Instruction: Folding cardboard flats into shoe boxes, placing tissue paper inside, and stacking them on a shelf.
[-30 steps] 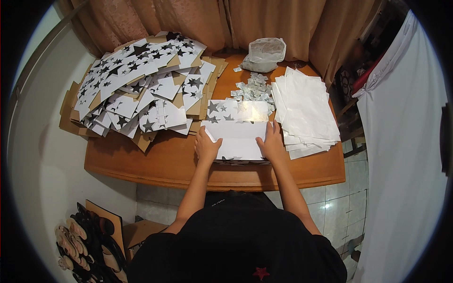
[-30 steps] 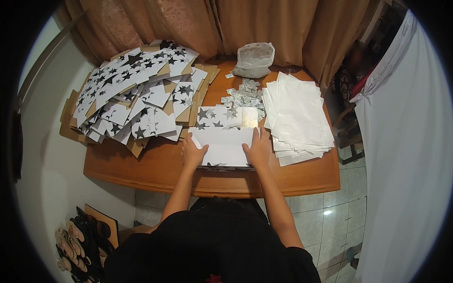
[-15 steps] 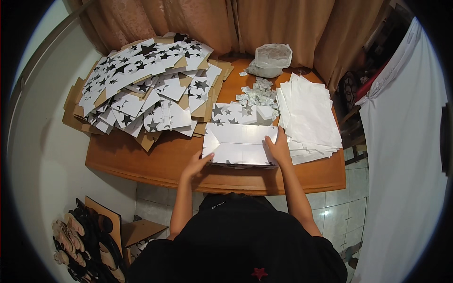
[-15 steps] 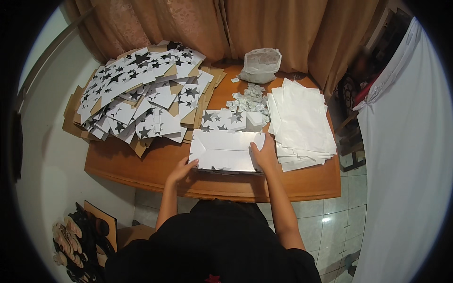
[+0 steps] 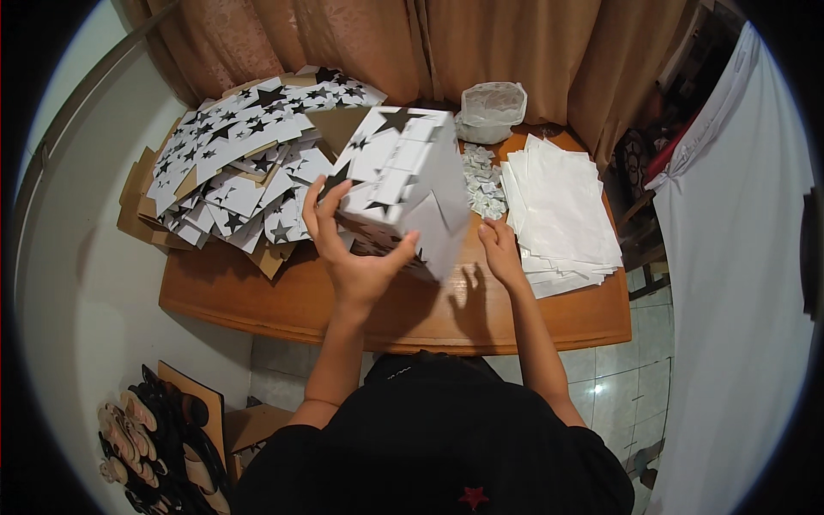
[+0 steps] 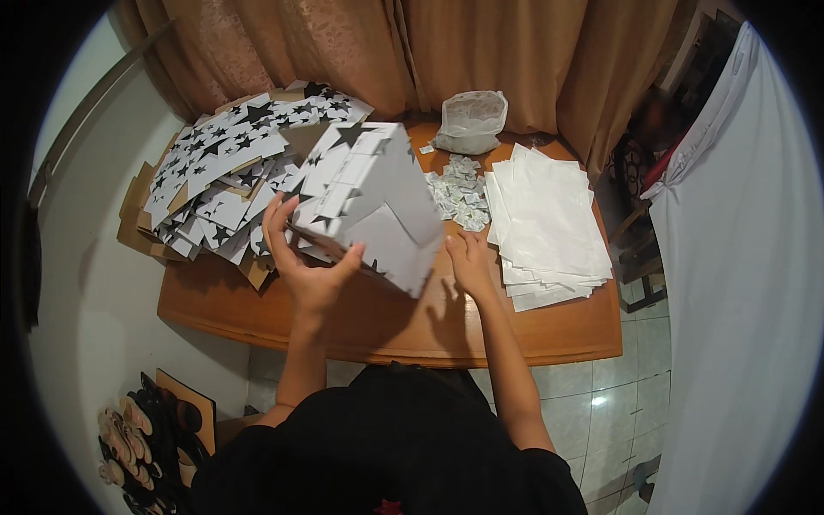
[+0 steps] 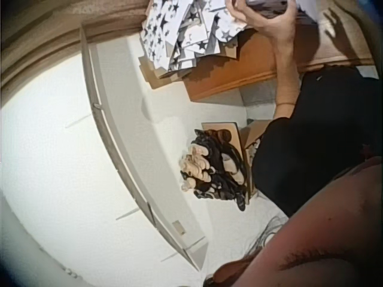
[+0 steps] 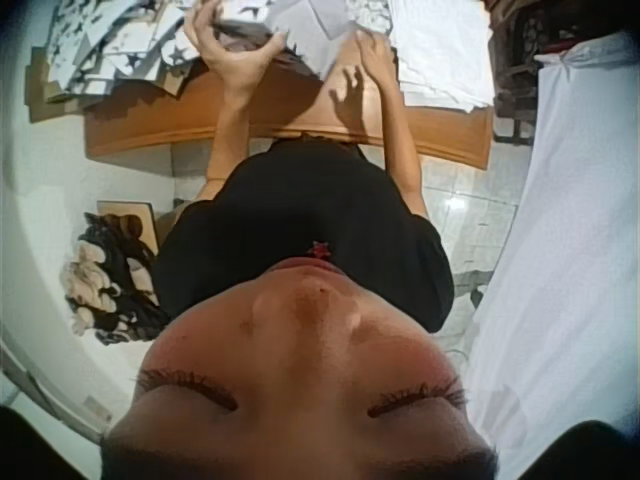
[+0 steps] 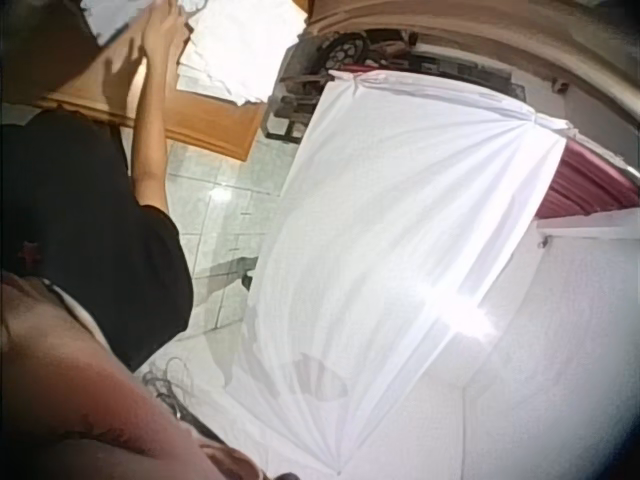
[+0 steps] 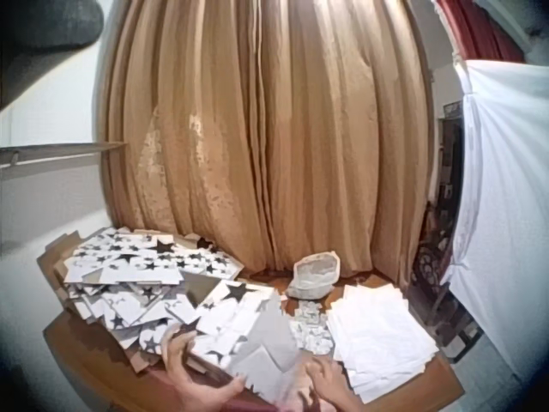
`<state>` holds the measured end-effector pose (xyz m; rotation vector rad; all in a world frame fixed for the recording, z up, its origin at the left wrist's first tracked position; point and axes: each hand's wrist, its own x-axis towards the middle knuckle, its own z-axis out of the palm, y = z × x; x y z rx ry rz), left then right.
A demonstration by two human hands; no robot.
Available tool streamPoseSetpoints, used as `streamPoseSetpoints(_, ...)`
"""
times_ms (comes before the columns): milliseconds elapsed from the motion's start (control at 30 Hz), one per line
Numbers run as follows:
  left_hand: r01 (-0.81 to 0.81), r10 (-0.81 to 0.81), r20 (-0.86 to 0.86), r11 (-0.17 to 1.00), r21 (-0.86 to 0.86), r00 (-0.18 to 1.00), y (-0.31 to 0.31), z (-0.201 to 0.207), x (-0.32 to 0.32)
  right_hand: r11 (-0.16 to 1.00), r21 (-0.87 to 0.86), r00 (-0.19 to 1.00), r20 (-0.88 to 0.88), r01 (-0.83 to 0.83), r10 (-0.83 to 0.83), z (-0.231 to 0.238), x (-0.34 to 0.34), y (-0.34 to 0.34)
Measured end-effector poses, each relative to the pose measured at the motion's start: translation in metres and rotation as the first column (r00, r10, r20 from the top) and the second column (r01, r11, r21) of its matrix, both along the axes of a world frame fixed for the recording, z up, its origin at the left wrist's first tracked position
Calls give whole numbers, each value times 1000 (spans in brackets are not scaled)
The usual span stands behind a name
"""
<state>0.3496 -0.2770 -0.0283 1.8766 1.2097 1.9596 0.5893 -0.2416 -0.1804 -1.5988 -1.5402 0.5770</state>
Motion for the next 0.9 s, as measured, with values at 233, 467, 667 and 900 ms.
streamPoseSetpoints(233, 100, 40, -567, 972, 214, 823, -6, -24, 32, 892, -216, 618, -781, -398, 87, 106, 9, -25)
streamPoseSetpoints(467, 147, -60, -718, 987, 59, 694, -31, -136, 78, 828, -492, 783, -612, -268, -110, 50, -6, -26)
streamPoseSetpoints(667, 405, -499, -503, 866, -292, 706, -26, -127, 77, 868, -459, 621, -740, -188, -257, -47, 28, -22)
streamPoseSetpoints(900, -264, -170, -664, 824, -501, 728, 20, -152, -8, 962, -256, 831, -511, 94, -218, -71, 53, -17)
